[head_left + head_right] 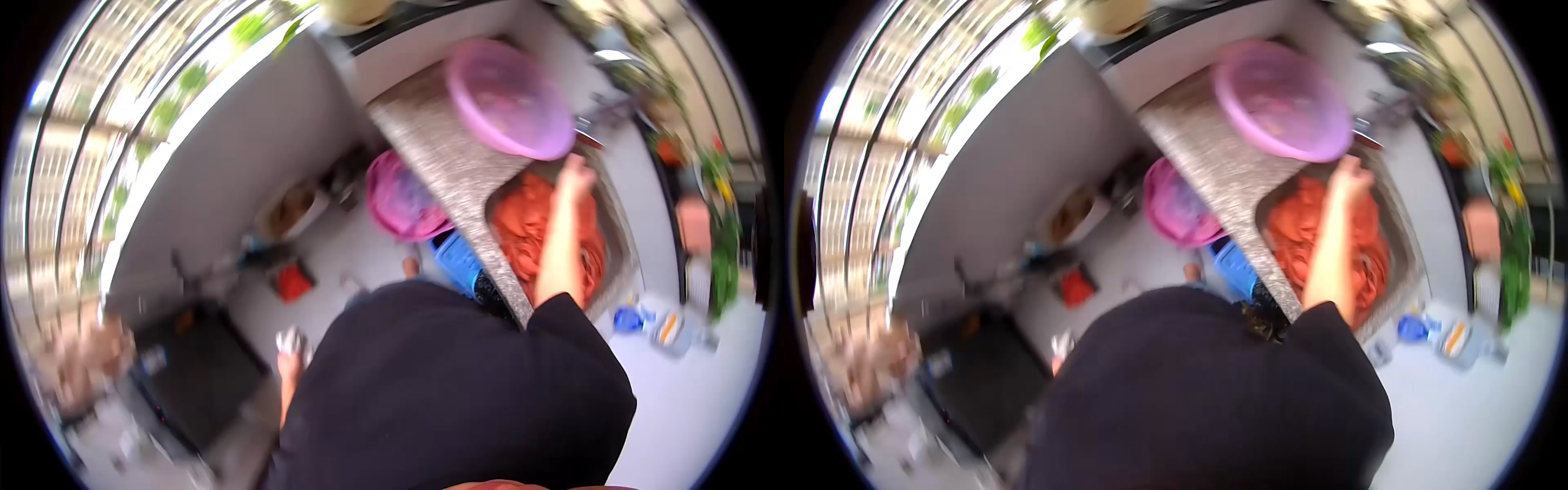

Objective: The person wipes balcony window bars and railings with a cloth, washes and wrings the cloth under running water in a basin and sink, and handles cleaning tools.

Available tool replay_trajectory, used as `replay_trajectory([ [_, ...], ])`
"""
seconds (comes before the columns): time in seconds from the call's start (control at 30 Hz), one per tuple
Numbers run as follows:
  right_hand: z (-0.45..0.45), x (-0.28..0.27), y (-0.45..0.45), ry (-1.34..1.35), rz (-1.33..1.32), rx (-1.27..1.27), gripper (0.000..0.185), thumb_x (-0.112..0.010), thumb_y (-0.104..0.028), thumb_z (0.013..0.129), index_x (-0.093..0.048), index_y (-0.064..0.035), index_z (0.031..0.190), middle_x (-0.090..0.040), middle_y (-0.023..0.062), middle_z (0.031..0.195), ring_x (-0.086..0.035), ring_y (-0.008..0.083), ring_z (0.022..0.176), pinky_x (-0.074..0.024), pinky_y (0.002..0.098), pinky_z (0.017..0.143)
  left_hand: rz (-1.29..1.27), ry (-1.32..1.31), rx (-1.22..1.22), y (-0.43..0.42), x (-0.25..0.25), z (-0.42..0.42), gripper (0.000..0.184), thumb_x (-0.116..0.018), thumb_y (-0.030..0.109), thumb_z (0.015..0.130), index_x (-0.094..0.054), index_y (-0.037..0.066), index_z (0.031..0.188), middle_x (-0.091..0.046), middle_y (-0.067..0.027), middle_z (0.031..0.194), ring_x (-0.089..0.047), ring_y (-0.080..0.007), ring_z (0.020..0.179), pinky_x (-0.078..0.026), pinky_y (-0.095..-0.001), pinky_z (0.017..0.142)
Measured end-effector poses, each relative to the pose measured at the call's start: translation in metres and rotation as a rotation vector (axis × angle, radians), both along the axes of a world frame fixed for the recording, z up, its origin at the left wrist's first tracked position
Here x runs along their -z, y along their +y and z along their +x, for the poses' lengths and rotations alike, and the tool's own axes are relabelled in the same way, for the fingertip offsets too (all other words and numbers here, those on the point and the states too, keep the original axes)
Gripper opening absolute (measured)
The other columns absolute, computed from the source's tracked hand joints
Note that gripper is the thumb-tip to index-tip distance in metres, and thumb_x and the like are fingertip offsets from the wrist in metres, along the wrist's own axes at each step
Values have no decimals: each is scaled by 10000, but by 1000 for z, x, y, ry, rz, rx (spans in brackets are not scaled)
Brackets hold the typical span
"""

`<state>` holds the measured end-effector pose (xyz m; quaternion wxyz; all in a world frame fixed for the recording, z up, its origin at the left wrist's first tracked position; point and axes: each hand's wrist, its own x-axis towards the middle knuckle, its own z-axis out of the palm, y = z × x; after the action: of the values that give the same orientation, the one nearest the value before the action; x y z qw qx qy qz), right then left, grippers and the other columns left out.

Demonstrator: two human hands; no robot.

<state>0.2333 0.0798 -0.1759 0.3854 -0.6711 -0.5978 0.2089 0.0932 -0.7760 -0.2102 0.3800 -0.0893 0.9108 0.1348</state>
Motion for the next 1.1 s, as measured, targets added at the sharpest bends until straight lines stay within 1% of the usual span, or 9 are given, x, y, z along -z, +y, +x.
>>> replay_trajectory([
  [0.07, 51, 4, 104, -138, 67, -34, 518, -616, -447, 948, -736, 52, 1019, -729, 280, 990, -693, 443, 922, -537, 529, 847, -50, 0, -127, 24, -22, 15, 516, -581, 393, 827, -728, 14, 1145, -715, -271, 1079, -672, -421, 1101, -530, -491, 926],
  [0.17, 93, 28, 231, -508, 6, -31, 587, -573, -519, 942, -767, 32, 1002, -745, 241, 1030, -707, 420, 981, -563, 507, 848, -144, 14, -281, 15, 12, 30, 536, -616, 419, 805, -730, 7, 1129, -693, -282, 1152, -660, -408, 1135, -514, -468, 983],
  [0.3, 84, 3, 215, -479, 13, 77, 531, -621, -498, 902, -779, 3, 984, -743, 243, 1028, -700, 433, 979, -540, 530, 893, -115, 51, -431, 21, 28, 83, 471, -666, 320, 764, -729, 7, 1111, -734, -238, 1080, -707, -364, 1052, -536, -436, 913],
  [0.37, 71, 14, 190, -438, 386, 176, 480, -705, -444, 861, -744, -29, 1098, -720, 250, 1098, -679, 392, 1087, -514, 492, 984, -137, -27, -501, 29, 19, 105, 483, -678, 324, 757, -730, -2, 1109, -729, -247, 1088, -702, -364, 1068, -532, -443, 934],
  [0.43, 67, 0, 185, -201, 77, -96, 532, -674, -456, 845, -742, 4, 1103, -721, 237, 1154, -677, 383, 1094, -509, 461, 985, -167, -51, -487, 31, 10, 119, 516, -682, 335, 753, -723, -35, 1110, -717, -276, 1098, -696, -374, 1085, -528, -444, 955],
  [0.53, 55, 3, 187, -517, -121, 2, 464, -563, -373, 838, -779, 11, 983, -757, 220, 1005, -704, 391, 1016, -548, 470, 905, -219, -75, -547, 19, 19, 137, 549, -696, 334, 746, -716, -63, 1125, -711, -289, 1115, -692, -387, 1096, -524, -437, 967],
  [0.63, 54, 19, 159, -761, 197, -180, 566, -684, -427, 864, -697, 17, 1213, -706, 253, 1176, -703, 369, 1033, -607, 473, 790, -161, -120, -619, 11, 19, 141, 560, -710, 341, 740, -715, -74, 1117, -714, -289, 1106, -692, -392, 1096, -523, -429, 962],
  [0.7, 49, 15, 138, -65, -64, -154, 684, -786, -365, 843, -578, 38, 1355, -623, 244, 1306, -687, 351, 1050, -649, 422, 744, -136, -133, -623, 7, 25, 141, 532, -728, 314, 744, -718, -77, 1105, -727, -273, 1083, -718, -364, 1046, -546, -427, 899],
  [1.1, 45, -25, -8, 12, 162, 52, 632, -809, -220, 841, -513, 30, 1340, -629, 189, 1172, -723, 303, 867, -648, 370, 661, 233, -111, -751, -15, 54, 70, 376, -687, 138, 811, -683, -78, 1118, -736, -153, 969, -726, -251, 831, -570, -395, 723],
])
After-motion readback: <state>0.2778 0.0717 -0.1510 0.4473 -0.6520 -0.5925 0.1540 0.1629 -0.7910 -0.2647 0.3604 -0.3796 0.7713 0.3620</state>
